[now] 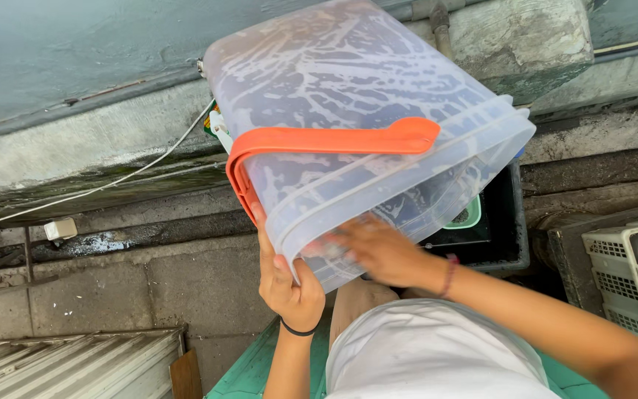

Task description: The person washes a large plastic storage bin by scrubbing the inside and outside with a soapy sponge and rinsing it.

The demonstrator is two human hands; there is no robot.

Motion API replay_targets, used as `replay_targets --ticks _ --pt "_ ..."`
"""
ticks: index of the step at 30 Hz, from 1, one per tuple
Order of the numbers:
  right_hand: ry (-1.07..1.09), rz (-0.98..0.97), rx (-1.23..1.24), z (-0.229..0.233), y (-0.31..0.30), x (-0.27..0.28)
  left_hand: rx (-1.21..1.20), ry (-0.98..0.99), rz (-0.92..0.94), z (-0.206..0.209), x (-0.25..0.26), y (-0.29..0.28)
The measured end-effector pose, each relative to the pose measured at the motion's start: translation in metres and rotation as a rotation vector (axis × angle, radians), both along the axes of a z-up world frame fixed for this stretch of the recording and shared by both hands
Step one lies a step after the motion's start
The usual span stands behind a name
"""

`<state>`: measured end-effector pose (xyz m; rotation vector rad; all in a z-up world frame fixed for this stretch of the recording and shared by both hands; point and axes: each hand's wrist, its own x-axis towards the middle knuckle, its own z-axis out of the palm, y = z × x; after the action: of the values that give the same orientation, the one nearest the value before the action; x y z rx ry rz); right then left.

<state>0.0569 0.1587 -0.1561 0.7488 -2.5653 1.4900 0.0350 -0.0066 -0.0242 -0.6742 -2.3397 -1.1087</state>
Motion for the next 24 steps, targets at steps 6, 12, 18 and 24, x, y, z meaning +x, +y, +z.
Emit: replay_targets --ticks 6,12,18,24 --pt "-0.216 -0.13 0.171 -0.003 0.002 -0.056 0.058 0.017 0.12 -0.014 0.002 0.0" --pt "-0.228 0.176 0.06 0.032 -0.018 0.003 0.133 -0.043 0.17 -0.027 -0.002 -0.015" --pt "-0.158 -0.221 0.267 0.004 0.044 -0.033 0.172 -0.034 0.195 -0.034 0.002 -0.02" --pt "-0.06 0.008 -0.04 0.026 -0.039 -0.029 0.11 -0.018 0.103 -0.027 -0.002 -0.019"
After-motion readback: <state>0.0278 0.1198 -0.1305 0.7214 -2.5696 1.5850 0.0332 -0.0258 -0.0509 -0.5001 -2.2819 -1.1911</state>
